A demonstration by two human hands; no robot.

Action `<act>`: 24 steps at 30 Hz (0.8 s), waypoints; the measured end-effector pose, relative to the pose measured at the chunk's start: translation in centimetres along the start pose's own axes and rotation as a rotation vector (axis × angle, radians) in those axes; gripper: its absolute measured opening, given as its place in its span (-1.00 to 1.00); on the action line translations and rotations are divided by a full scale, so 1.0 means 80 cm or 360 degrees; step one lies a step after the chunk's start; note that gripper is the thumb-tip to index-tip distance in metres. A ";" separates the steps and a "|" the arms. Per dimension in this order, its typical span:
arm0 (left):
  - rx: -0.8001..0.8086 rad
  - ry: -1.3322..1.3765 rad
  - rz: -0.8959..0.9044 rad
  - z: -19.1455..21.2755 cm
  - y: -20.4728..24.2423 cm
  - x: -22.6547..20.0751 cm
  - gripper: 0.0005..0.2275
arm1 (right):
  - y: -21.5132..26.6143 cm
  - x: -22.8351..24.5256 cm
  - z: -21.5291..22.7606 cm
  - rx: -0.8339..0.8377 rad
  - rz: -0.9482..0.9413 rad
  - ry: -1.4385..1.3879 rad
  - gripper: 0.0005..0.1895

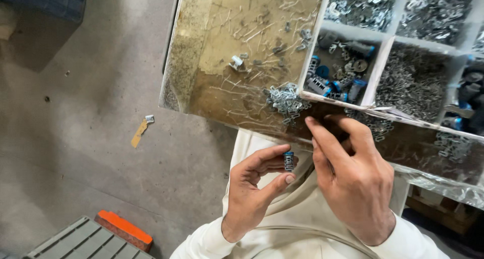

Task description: The person assembles small cylindrical key components by hand, inserting metal pins into blue-and-black bodies and placing the finished units into a compartmentalized tray. The person repeatedly picks parts from the tray and assembles them one at a time.

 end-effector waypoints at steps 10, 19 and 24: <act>0.0050 -0.0019 -0.0036 -0.010 -0.002 -0.001 -0.57 | -0.002 -0.009 -0.003 -0.0168 0.0024 -0.0063 -0.81; 0.0060 0.0055 -0.0093 -0.017 -0.001 -0.001 -0.56 | 0.034 -0.015 0.004 -0.0311 -0.0113 -0.0522 -0.87; 0.0165 0.0283 -0.0043 -0.032 0.002 -0.006 -0.56 | 0.062 -0.019 -0.002 -0.0269 -0.0215 -0.0581 -0.83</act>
Point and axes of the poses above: each hand's wrist, its own y-axis away from the middle knuckle, its own z-axis out of the back of the hand, x = y × z, the point moved 3 cm from there along -y, towards the middle knuckle, and after that the axes turned 12 degrees about -y, right-handed, at the moved point
